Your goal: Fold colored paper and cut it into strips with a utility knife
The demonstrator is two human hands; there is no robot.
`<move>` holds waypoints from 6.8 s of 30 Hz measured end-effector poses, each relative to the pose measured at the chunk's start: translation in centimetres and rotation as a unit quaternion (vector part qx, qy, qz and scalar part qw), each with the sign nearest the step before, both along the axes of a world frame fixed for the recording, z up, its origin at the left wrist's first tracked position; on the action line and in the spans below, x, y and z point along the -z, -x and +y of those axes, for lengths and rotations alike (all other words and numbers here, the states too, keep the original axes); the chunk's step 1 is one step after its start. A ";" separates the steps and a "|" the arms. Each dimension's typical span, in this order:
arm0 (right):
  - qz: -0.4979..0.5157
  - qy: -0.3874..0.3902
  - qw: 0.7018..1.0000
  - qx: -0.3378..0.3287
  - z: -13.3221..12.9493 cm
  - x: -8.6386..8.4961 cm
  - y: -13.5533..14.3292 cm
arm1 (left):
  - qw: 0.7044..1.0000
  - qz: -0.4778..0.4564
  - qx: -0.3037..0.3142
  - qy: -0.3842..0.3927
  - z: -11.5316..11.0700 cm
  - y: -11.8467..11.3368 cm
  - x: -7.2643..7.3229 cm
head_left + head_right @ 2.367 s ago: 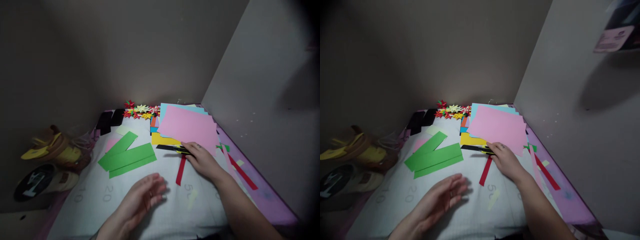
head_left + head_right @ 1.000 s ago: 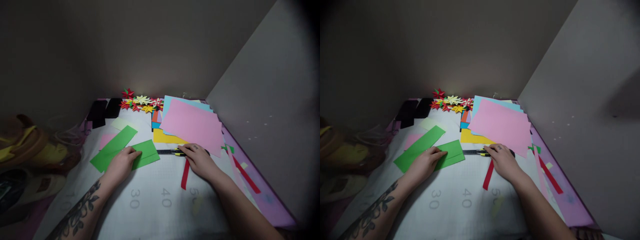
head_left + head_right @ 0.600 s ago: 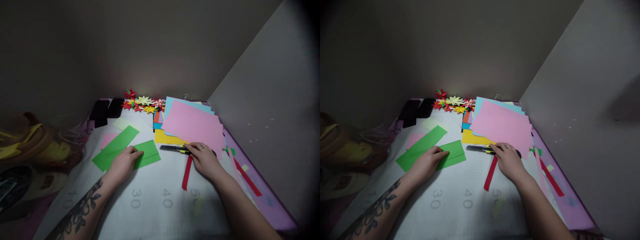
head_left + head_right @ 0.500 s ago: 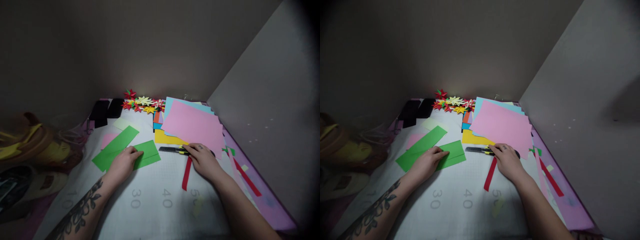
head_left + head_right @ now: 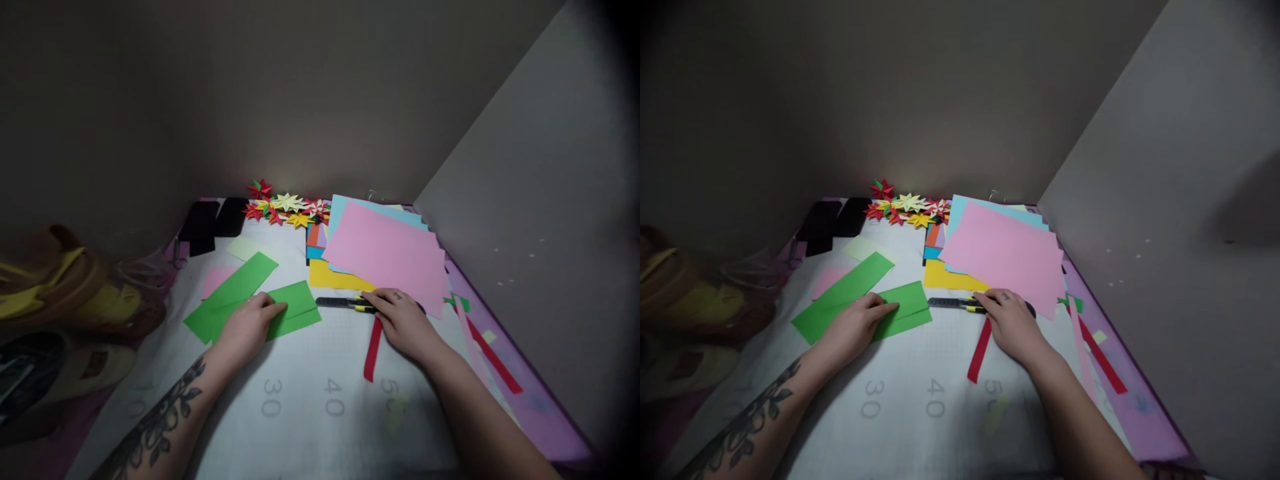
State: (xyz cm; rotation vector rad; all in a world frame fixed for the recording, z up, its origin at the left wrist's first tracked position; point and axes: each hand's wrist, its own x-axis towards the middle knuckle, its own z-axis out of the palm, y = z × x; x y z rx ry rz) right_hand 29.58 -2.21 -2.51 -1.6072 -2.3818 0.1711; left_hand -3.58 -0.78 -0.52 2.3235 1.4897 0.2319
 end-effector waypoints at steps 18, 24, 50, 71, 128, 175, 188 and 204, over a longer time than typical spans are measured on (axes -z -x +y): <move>-0.070 -0.014 0.992 -0.101 2.4 -1.1 5.0 | 0.995 0.094 -0.011 -0.018 1.1 -0.8 0.2; -0.067 -0.014 0.993 -0.093 2.4 -0.7 5.1 | 0.993 0.120 -0.018 -0.012 1.1 -1.1 0.1; -0.081 -0.008 0.994 -0.079 1.8 -0.6 4.8 | 0.989 0.148 -0.023 0.017 1.2 -1.3 -0.3; -0.074 -0.022 0.994 -0.077 1.4 -0.3 4.5 | 0.990 0.140 -0.030 0.016 1.2 -1.4 -0.5; -0.119 0.001 0.990 -0.079 0.0 -1.3 5.3 | 0.992 0.117 -0.024 0.029 1.2 -1.1 -0.7; -0.176 0.123 0.977 0.004 -1.8 -4.3 8.4 | 0.984 -0.050 0.151 0.083 5.5 3.5 0.5; -0.242 0.106 0.964 -0.017 -1.2 -7.9 9.1 | 0.983 -0.049 0.158 0.075 5.6 3.7 0.8; -0.174 0.136 0.975 -0.018 -1.6 -4.2 8.6 | 0.982 -0.064 0.153 0.085 5.5 3.7 0.6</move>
